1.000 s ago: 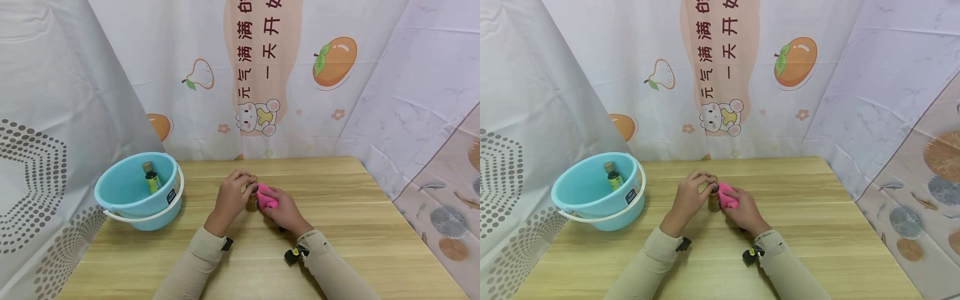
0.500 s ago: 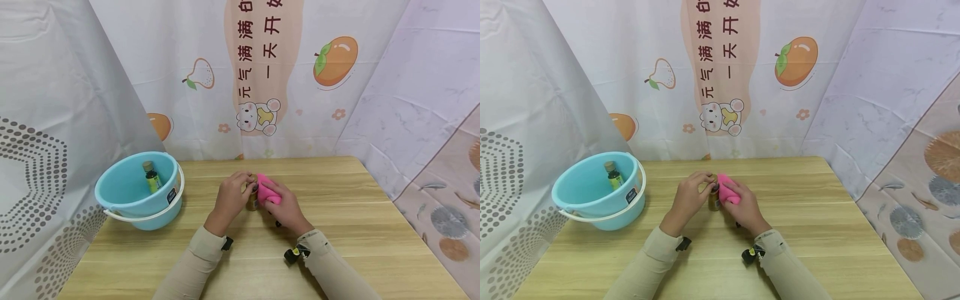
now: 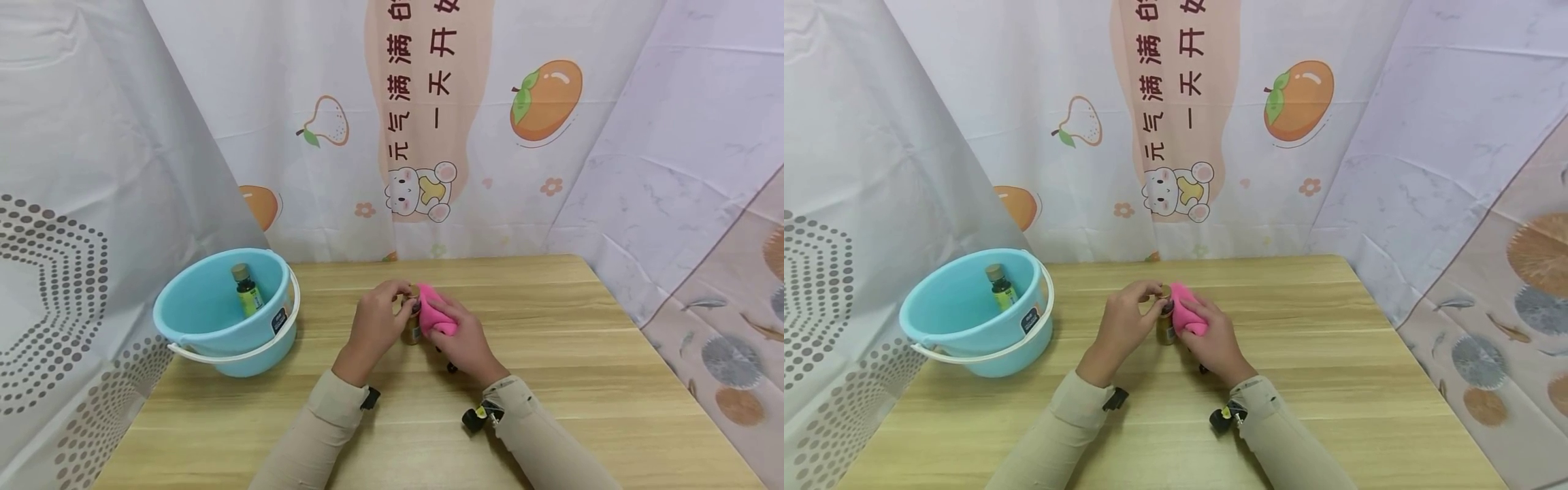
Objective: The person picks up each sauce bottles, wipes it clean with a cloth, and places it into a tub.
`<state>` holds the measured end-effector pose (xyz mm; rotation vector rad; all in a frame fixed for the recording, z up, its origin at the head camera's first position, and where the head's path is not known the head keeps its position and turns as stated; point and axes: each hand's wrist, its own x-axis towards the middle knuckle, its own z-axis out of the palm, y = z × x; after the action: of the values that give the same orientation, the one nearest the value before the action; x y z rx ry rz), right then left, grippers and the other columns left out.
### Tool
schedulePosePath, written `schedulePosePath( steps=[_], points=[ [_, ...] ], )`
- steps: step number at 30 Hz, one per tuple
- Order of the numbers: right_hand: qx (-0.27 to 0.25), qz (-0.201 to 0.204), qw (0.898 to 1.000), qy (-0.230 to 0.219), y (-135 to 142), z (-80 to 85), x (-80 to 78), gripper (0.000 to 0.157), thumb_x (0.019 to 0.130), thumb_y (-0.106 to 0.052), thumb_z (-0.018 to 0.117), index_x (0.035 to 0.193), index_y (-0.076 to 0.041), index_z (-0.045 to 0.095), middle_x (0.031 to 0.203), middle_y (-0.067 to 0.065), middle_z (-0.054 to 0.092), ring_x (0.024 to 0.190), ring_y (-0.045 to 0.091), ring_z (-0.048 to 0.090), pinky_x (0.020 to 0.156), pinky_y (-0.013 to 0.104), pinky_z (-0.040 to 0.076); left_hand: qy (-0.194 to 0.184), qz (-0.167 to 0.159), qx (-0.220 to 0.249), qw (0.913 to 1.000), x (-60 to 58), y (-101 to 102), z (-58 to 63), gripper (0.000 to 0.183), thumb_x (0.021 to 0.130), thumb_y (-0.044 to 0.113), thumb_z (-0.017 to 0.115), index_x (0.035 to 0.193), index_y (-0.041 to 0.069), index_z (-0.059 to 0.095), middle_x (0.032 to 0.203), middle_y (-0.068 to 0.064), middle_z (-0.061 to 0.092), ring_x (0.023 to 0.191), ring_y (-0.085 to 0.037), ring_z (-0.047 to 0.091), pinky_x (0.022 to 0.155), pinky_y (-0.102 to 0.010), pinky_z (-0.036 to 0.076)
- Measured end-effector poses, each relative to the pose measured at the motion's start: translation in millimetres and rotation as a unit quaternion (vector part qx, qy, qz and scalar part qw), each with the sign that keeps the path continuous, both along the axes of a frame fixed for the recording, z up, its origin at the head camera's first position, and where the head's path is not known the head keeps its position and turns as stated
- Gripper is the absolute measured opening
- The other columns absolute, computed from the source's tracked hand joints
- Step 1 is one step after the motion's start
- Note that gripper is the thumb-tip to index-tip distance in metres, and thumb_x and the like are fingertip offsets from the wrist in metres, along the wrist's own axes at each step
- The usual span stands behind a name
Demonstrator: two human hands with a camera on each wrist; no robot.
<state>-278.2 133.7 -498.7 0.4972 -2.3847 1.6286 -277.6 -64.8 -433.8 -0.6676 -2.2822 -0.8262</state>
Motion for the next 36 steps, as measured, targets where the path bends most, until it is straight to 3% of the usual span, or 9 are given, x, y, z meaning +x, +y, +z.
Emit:
schedulePosePath(
  steps=[11, 16, 22, 27, 36],
  points=[
    [0.063, -0.003, 0.996, -0.062, 0.9, -2.1, -1.4, 0.062, 0.081, -0.002, 0.075, 0.14, -0.018, 0.066, 0.151, 0.013, 0.056, 0.077, 0.018, 0.059, 0.056, 0.02, 0.048, -0.018, 0.005, 0.007, 0.9998, -1.1, 0.6, -1.8, 0.017, 0.093, 0.013, 0.079, 0.106, 0.006, 0.07, 0.112, -0.007, 0.076, 0.092, -0.026, 0.076, 0.08, -0.033, 0.064],
    [0.098, -0.007, 0.993, -0.069, 3.0, -5.0, -3.4, 0.064, 0.08, -0.002, 0.074, 0.141, -0.019, 0.066, 0.149, 0.013, 0.057, 0.091, 0.021, 0.058, 0.059, 0.021, 0.047, -0.012, 0.004, 0.003, 0.9999, -0.8, 1.1, -1.5, 0.016, 0.094, 0.014, 0.078, 0.104, 0.006, 0.068, 0.113, -0.007, 0.076, 0.094, -0.026, 0.076, 0.081, -0.035, 0.064],
    [0.143, -0.018, 0.988, -0.062, 3.6, -6.9, -4.2, 0.062, 0.081, -0.005, 0.076, 0.141, -0.014, 0.065, 0.149, 0.012, 0.057, 0.107, 0.027, 0.061, 0.074, 0.026, 0.054, -0.013, 0.011, -0.009, 0.9998, 0.1, 1.1, 0.1, 0.02, 0.093, 0.018, 0.079, 0.106, 0.007, 0.068, 0.111, -0.006, 0.072, 0.099, -0.023, 0.072, 0.079, -0.034, 0.063],
    [0.163, -0.02, 0.985, -0.055, 2.7, -6.8, -4.2, 0.061, 0.082, -0.006, 0.078, 0.141, -0.015, 0.066, 0.15, 0.014, 0.056, 0.121, 0.031, 0.061, 0.083, 0.031, 0.056, 0.016, 0.018, -0.01, 0.9997, -2.3, 1.3, -2.5, 0.024, 0.092, 0.023, 0.082, 0.107, 0.009, 0.07, 0.112, -0.004, 0.068, 0.103, -0.019, 0.068, 0.082, -0.034, 0.061],
    [0.147, -0.029, 0.987, -0.05, 1.3, -4.2, -3.3, 0.062, 0.08, -0.006, 0.076, 0.14, -0.017, 0.067, 0.149, 0.013, 0.057, 0.108, 0.027, 0.06, 0.073, 0.027, 0.051, 0.025, 0.007, -0.003, 0.9997, -2.7, 0.5, -2.4, 0.021, 0.093, 0.019, 0.08, 0.109, 0.009, 0.071, 0.105, -0.003, 0.069, 0.096, -0.016, 0.068, 0.082, -0.033, 0.061]
  ],
)
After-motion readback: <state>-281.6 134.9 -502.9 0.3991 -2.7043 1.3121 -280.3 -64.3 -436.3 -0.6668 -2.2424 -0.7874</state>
